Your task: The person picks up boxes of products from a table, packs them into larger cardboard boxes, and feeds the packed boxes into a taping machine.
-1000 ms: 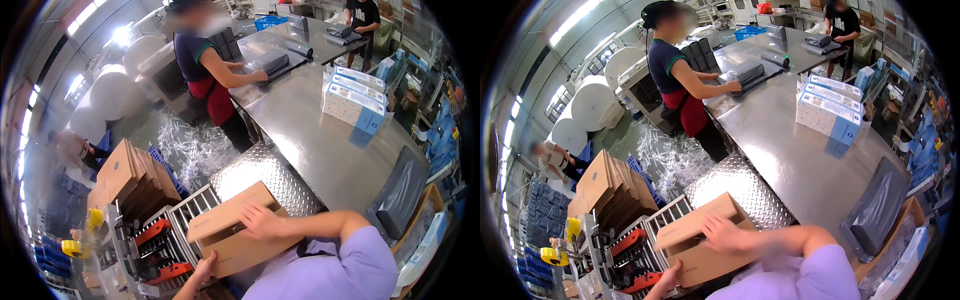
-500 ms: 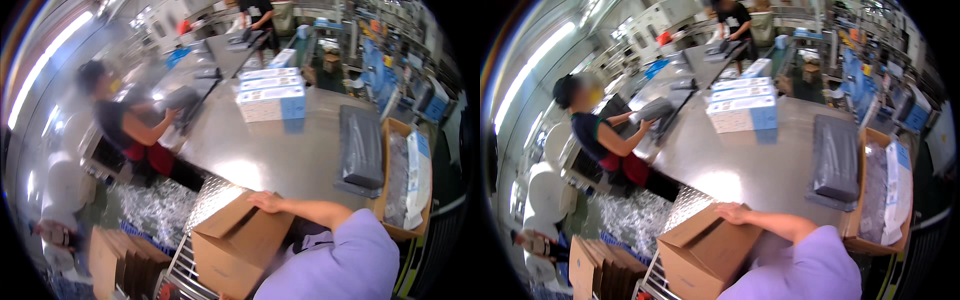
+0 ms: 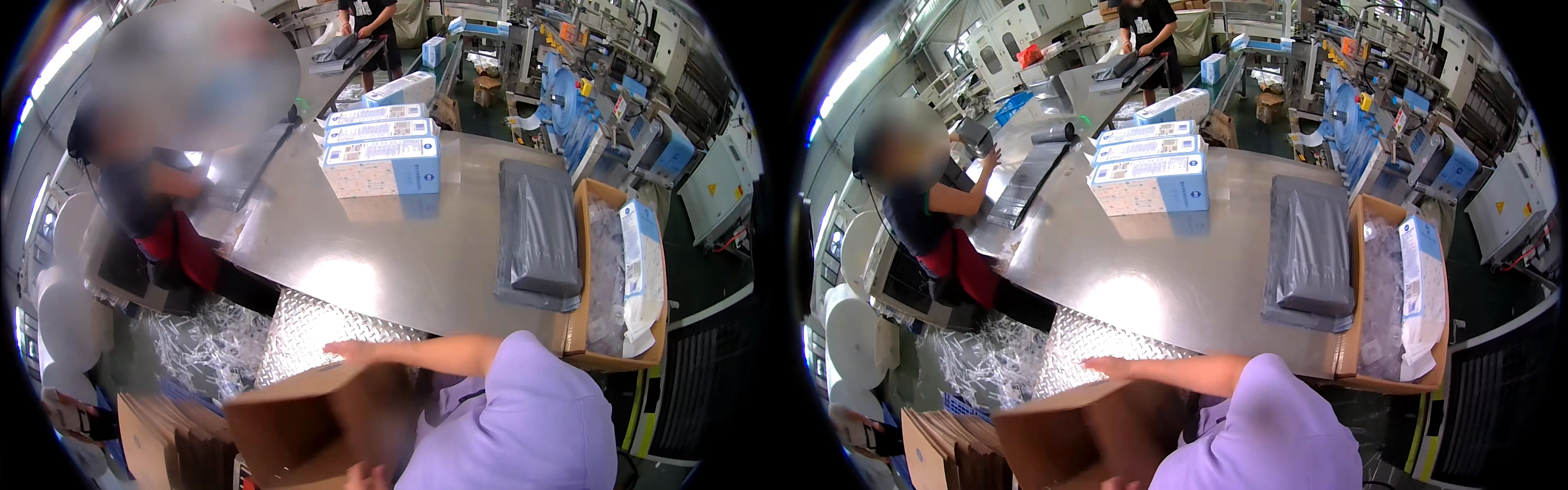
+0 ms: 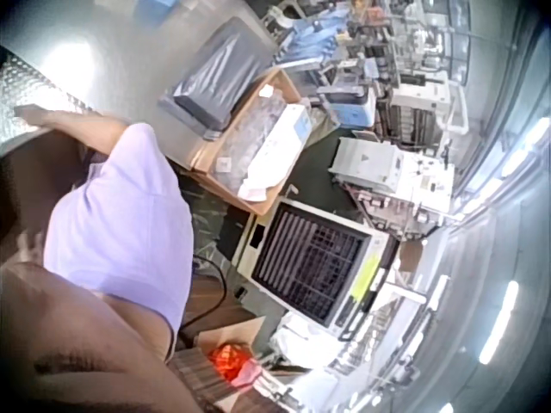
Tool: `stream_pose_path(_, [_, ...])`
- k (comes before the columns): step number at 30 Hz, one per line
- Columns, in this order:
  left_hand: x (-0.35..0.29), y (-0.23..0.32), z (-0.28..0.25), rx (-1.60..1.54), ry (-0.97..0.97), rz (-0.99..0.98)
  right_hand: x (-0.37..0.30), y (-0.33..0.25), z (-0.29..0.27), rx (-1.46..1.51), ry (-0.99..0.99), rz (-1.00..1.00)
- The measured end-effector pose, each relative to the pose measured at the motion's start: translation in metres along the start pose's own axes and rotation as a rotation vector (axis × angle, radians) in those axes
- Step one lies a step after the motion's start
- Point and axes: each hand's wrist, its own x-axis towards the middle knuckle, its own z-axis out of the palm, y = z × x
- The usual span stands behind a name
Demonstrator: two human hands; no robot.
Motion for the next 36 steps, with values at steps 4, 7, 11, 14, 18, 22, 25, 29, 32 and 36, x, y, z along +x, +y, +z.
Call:
stream_pose_path(4, [0.033,0.068,-0.023,0.516,0.171,0.218,0.006,-0.187,-0.057,-0.392,-0.440,0.084])
stream_pose_path(7, [0.013,-0.089,0.030,0.356,0.524,-0.251,0.012,-0.148,-0.069,-0.402,-0.440,0.115])
stream_pose_path(11, [0.014,-0.109,0.015,-0.100,0.172,-0.614,0.031,-0.065,-0.109,-0.657,-0.258,0.188])
stream_pose_path(14, [-0.005,-0.129,0.008,-0.206,0.225,-0.594,0.014,-0.074,-0.076,-0.919,-0.545,0.264])
stream_pose_path(18, [-0.035,-0.189,0.015,-0.279,0.309,-0.717,-0.021,-0.095,-0.035,-0.249,-0.761,0.654])
stream_pose_path(22, [-0.007,-0.134,0.010,-0.234,0.178,-0.747,-0.020,-0.045,-0.037,-0.256,-0.841,0.606])
stream_pose_path(25, [0.018,-0.103,0.015,-0.333,0.087,-0.590,-0.032,-0.058,-0.038,-0.484,-0.860,0.574])
stream_pose_path(29, [0.033,-0.104,0.039,-0.105,0.092,-0.643,-0.046,-0.062,-0.055,-0.638,-0.757,0.545])
stream_pose_path(32, [0.043,-0.080,0.057,-0.220,0.120,-0.383,-0.042,-0.072,-0.110,-0.417,-0.802,0.382])
stream_pose_path(36, [0.061,-0.023,0.058,-0.112,0.183,-0.419,-0.035,0.001,-0.196,-0.546,0.053,0.209])
